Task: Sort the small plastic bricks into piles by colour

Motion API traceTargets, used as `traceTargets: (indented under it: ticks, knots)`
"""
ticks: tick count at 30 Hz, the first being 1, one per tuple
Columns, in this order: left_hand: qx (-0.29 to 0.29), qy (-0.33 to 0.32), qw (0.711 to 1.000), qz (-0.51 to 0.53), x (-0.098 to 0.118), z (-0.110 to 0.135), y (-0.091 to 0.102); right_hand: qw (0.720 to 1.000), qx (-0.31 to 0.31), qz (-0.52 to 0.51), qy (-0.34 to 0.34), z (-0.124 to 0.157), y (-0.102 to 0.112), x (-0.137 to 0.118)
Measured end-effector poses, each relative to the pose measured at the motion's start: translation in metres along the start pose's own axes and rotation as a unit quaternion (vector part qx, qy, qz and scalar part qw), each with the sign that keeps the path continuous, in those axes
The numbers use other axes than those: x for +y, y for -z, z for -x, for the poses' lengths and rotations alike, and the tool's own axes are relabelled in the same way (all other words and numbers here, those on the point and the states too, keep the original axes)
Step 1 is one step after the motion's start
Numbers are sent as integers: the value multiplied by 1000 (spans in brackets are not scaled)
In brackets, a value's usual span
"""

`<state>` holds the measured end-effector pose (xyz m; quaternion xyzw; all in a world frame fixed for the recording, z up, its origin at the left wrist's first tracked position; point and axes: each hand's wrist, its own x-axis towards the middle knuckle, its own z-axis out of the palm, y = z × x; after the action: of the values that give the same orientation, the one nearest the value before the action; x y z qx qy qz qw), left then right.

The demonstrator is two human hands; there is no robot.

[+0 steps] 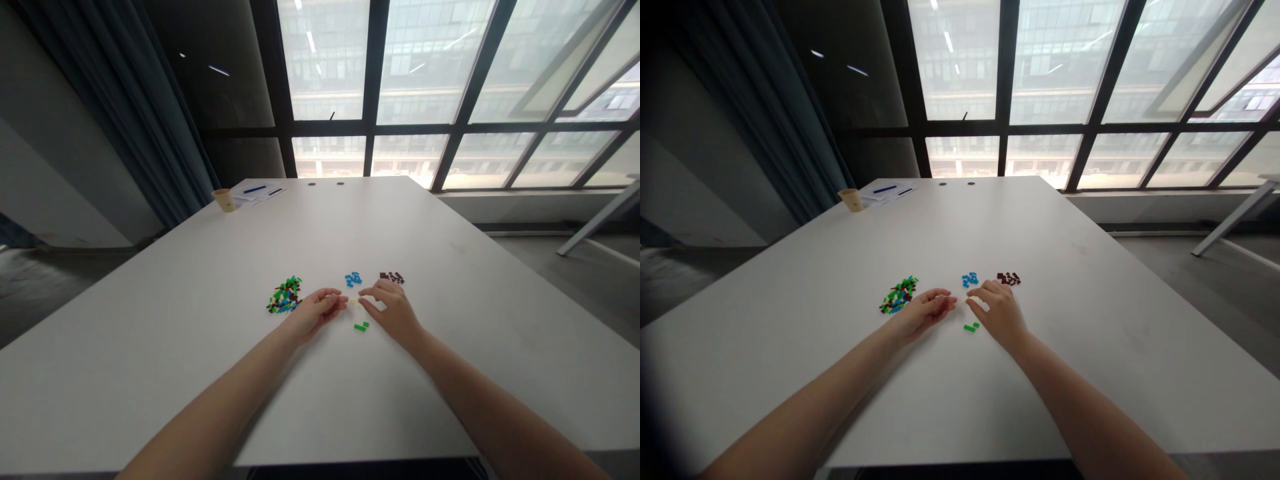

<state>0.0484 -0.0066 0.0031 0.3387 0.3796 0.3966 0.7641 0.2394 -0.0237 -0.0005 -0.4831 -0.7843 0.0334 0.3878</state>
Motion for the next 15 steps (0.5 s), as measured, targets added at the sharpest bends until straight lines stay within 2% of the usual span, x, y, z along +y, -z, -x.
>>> traceTargets:
  ticks: [4,8,11,15]
  knots:
    - [55,-38,998,4,11,-2,9,991,-94,53,-73,1,-2,17]
    - [59,-33,998,0,13,-2,8,978,-162,76,-103,3,-7,20]
    - [51,-24,998,-13,11,-2,5,976,-162,84,-114,3,-10,18]
    - [66,-44,996,-39,16,-3,11,976,-124,103,-147,3,-8,19]
